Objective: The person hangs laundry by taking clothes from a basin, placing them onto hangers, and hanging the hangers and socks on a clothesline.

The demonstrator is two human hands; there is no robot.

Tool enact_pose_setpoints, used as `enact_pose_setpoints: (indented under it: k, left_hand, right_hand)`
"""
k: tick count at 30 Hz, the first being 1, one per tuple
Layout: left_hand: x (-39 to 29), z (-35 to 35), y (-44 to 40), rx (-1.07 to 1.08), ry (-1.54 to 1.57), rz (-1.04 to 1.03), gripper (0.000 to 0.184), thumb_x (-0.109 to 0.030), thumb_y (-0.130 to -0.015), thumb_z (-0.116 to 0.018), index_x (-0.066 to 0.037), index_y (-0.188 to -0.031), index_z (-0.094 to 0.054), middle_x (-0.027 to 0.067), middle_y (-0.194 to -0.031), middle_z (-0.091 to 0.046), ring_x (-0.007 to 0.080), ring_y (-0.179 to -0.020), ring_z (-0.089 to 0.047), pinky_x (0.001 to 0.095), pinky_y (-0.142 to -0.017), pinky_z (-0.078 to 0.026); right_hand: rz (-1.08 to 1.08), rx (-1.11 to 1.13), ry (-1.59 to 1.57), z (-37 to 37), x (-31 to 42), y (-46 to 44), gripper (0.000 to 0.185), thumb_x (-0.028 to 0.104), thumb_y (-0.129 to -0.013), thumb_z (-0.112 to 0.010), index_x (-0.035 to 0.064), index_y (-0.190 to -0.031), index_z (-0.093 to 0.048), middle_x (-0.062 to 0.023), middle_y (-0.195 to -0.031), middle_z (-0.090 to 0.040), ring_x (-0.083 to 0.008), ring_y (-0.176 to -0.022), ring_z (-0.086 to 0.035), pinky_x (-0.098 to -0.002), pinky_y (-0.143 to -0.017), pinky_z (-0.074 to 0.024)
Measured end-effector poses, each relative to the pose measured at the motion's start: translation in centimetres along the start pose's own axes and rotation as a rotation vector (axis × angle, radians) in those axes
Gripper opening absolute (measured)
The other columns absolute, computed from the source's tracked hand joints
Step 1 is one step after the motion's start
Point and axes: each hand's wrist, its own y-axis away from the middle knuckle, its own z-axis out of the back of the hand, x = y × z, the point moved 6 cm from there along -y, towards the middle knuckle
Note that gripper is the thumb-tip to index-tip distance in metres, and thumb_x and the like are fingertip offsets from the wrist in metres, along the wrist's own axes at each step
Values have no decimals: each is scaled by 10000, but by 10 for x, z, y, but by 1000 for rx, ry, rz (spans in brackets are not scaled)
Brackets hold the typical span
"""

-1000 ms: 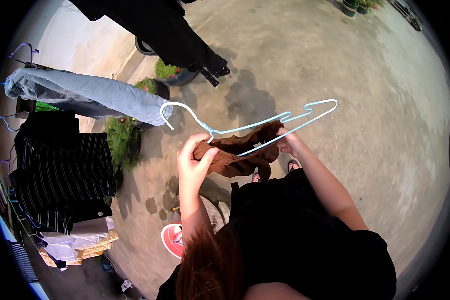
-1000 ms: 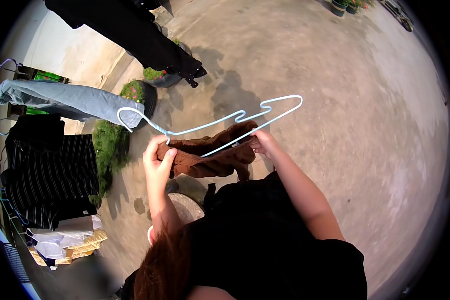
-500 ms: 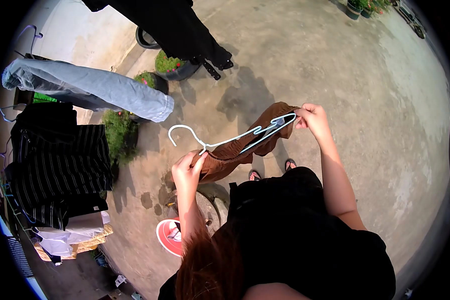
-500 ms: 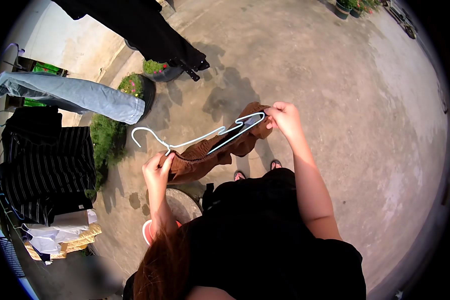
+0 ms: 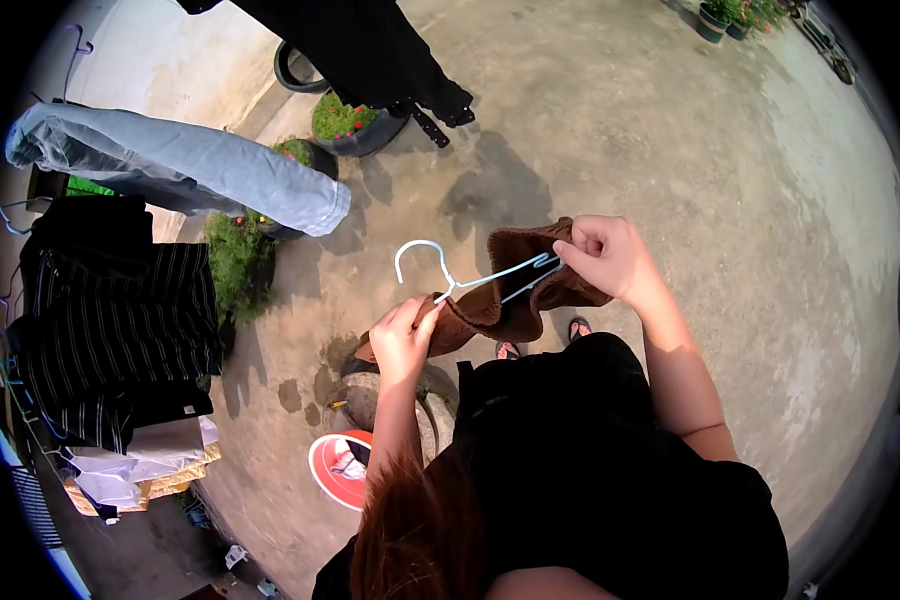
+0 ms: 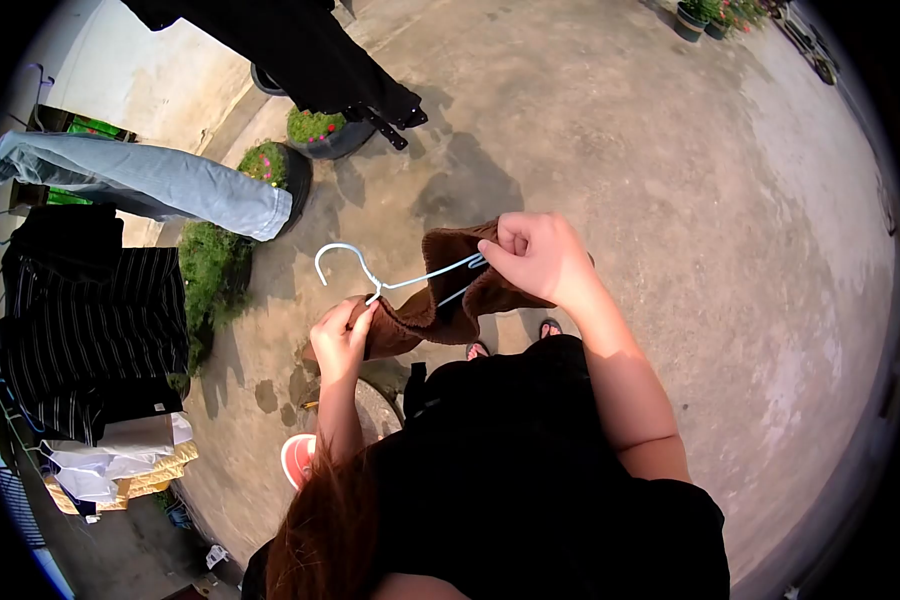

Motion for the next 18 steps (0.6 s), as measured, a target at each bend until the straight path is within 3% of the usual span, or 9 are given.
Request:
enact_pose_setpoints:
  k: [1,4,5,6,7,11,14,17,18]
  left_hand:
    - [1,-1,0,-11,73,55,173,-145,-767,-736,-39,-884,-667,144,-747,-644,273,-656,-634,317,-607,-492]
    - [-5,9,0,-53,157,92,183,-105,-756,-746,-8,-886,-661,142,-737,-636,223,-650,-620,293,-618,-479]
    - [-7,11,1,-67,172,96,185,-92,-752,-748,-2,-886,-659,138,-733,-634,211,-647,-614,289,-618,-476]
    - [-5,13,2,-88,193,106,166,-77,-764,-737,9,-884,-662,114,-730,-638,161,-652,-585,270,-626,-467]
    - [-5,16,2,-108,214,115,147,-62,-776,-726,20,-882,-665,89,-727,-642,111,-656,-556,251,-635,-457]
    - [-8,24,-2,-65,203,121,140,-45,-767,-727,25,-873,-667,81,-710,-645,104,-652,-565,248,-624,-461]
    - [-26,31,-7,-48,152,28,150,-41,-744,-744,28,-847,-660,90,-686,-628,131,-620,-565,251,-590,-451]
    - [-37,40,-12,-53,114,-30,201,-89,-708,-774,15,-832,-655,102,-698,-620,203,-616,-582,283,-594,-465]
    - [-39,44,-13,-56,112,-37,224,-113,-693,-787,9,-825,-653,106,-705,-617,236,-618,-591,298,-601,-473]
  right_hand:
    - [25,168,62,-10,11,3,157,133,-738,-653,23,-676,-560,-53,-572,-464,-166,-533,-413,-301,-515,-367]
    - [363,-195,101,8,42,10,186,161,-740,-642,41,-881,-627,-69,-788,-552,-253,-711,-493,-334,-722,-419]
    - [378,-226,271,17,44,10,321,175,-733,-630,55,-1030,-624,-88,-978,-561,-300,-878,-513,-363,-885,-380]
    - [428,-289,345,20,40,9,302,171,-731,-627,52,-1009,-625,-94,-957,-571,-307,-874,-519,-366,-893,-381]
    - [445,-282,372,19,35,9,283,164,-729,-623,48,-988,-625,-101,-937,-579,-312,-870,-527,-369,-889,-386]
    - [432,-64,331,10,19,9,205,132,-722,-611,33,-902,-617,-126,-845,-605,-326,-833,-558,-385,-817,-424]
    - [453,60,290,-8,23,15,144,135,-717,-625,33,-816,-601,-130,-719,-606,-336,-709,-578,-397,-638,-452]
    - [294,203,250,-9,29,20,154,167,-727,-647,37,-788,-591,-122,-689,-601,-338,-673,-576,-401,-599,-452]
    - [392,173,216,-7,39,23,248,257,-723,-706,44,-741,-580,-110,-619,-582,-313,-588,-570,-377,-528,-440]
